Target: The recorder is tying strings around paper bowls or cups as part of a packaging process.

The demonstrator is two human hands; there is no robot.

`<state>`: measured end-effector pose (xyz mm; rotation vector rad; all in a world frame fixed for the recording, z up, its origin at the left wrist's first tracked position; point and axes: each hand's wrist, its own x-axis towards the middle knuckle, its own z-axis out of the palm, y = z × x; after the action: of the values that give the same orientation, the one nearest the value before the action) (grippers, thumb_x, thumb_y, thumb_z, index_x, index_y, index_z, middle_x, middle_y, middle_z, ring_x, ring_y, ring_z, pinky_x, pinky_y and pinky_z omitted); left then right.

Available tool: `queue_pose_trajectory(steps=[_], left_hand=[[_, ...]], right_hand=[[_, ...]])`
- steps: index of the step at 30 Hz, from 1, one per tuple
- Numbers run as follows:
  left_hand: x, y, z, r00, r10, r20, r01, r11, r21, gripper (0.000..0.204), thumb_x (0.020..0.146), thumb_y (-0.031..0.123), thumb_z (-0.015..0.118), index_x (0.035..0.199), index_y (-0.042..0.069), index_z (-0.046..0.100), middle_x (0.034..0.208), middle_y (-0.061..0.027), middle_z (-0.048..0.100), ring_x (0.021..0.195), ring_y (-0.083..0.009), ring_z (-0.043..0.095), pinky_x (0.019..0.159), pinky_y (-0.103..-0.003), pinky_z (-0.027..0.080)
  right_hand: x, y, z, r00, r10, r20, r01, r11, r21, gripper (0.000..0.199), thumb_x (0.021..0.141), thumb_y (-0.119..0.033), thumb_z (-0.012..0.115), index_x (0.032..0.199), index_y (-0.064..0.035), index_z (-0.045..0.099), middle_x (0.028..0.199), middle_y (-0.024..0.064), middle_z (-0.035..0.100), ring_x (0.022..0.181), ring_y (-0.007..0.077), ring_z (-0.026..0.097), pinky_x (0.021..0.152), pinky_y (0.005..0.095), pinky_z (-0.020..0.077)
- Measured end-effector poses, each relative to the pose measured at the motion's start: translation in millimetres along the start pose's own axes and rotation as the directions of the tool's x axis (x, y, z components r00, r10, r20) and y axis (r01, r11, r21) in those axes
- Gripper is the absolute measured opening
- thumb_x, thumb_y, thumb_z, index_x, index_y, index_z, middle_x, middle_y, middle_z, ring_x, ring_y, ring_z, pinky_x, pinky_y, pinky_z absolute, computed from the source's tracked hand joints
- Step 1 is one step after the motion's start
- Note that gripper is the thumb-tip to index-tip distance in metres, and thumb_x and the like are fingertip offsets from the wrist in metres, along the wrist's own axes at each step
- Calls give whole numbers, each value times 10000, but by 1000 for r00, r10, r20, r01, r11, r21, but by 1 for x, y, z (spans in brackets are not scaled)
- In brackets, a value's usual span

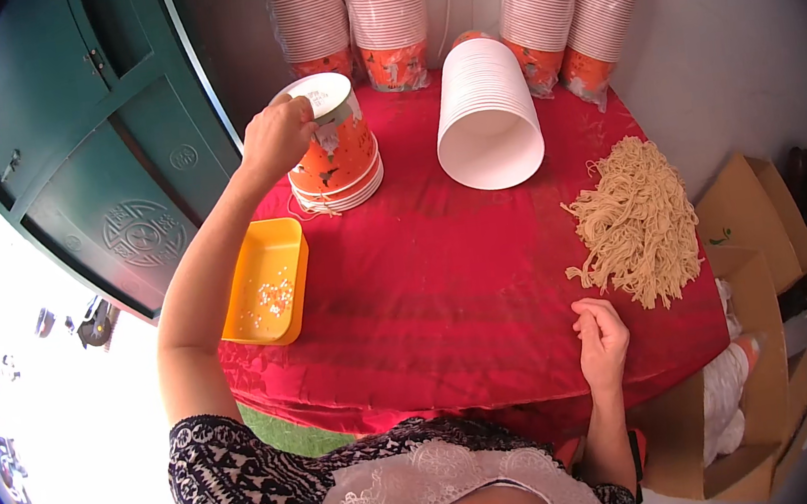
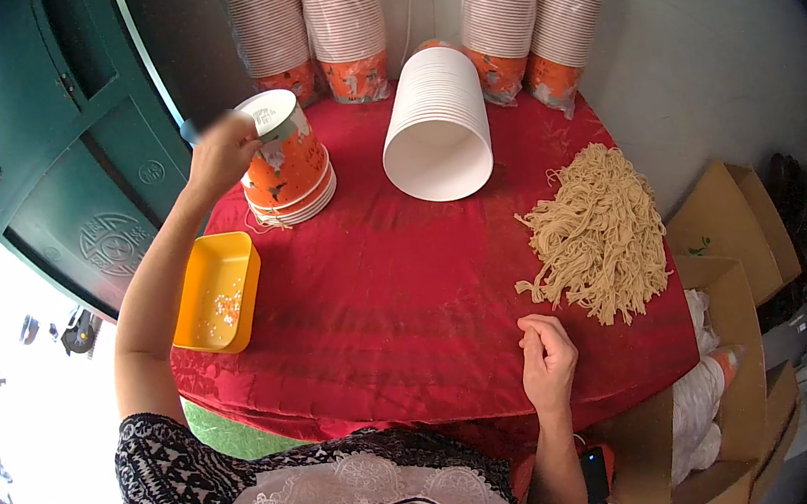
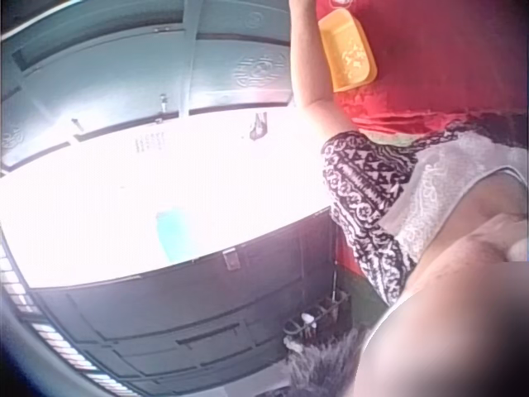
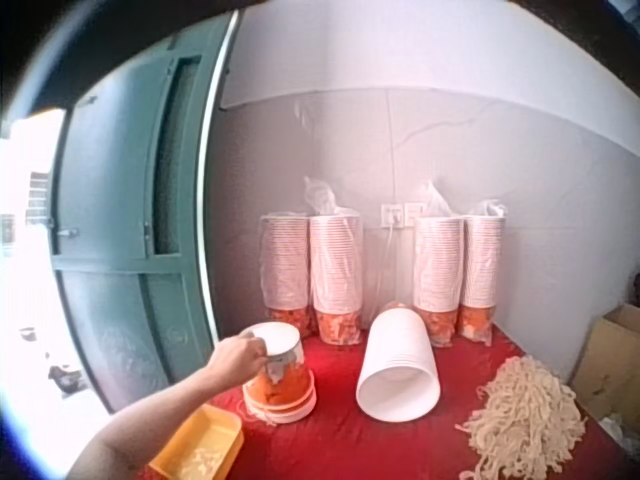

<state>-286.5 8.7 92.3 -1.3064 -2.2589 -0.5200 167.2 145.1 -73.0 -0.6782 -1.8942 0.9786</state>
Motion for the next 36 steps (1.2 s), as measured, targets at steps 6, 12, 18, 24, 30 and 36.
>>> queue_pose_trajectory(steps=[6, 12, 18, 24, 30, 36], left_hand=[[-3, -2, 6, 1000, 21, -9, -21, 1000, 3, 128, 789, 142, 723, 841, 46, 655, 914, -136, 650, 806, -324, 666, 693, -427, 526], [-7, -8, 12, 998, 55, -13, -56, 998, -41, 127, 802, 147, 690, 847, 53, 619, 935, -145, 645, 803, -380, 657, 708, -474, 523], [-16, -8, 21, 994, 68, -84, -74, 995, -70, 131, 815, 143, 674, 848, 40, 601, 932, -149, 639, 787, -396, 656, 689, -483, 527], [-13, 39, 8, 982, 179, -63, -138, 902, 408, 193, 809, 145, 617, 827, -34, 687, 1056, -215, 561, 975, -358, 589, 758, -441, 541], [9, 125, 36, 813, 562, -152, -567, 824, 12, 94, 800, 37, 600, 879, -2, 567, 929, -162, 525, 916, -342, 552, 785, -440, 478], [46, 161, 97, 774, 618, -138, -627, 779, -28, 207, 787, 30, 633, 968, 14, 535, 916, -171, 519, 897, -362, 557, 796, -448, 484]], right_hand=[[0, 2, 0, 1000, 6, 3, -6, 1000, -11, 156, 944, 3, 521, 978, 43, 668, 976, 75, 651, 698, 94, 571, 592, 221, 465], [-2, -1, 0, 1000, 10, -4, -10, 1000, 3, 152, 945, 3, 523, 977, 46, 665, 977, 76, 651, 702, 94, 571, 602, 222, 466], [-1, -3, 1, 1000, -2, -8, 2, 1000, 20, 145, 933, 21, 523, 970, 57, 658, 965, 88, 654, 695, 107, 575, 626, 233, 479], [1, 5, 0, 999, -47, -27, 46, 998, -32, 106, 877, 37, 580, 934, 35, 670, 906, 165, 675, 828, 274, 680, 725, 331, 539], [1, 3, 1, 988, -150, -34, 147, 986, -74, 64, 862, 10, 613, 911, 26, 652, 910, 164, 668, 829, 314, 679, 722, 371, 550], [-3, 9, 4, 975, -217, -36, 214, 973, -89, 48, 859, -1, 615, 894, 3, 648, 890, 137, 665, 816, 304, 670, 706, 370, 542]])
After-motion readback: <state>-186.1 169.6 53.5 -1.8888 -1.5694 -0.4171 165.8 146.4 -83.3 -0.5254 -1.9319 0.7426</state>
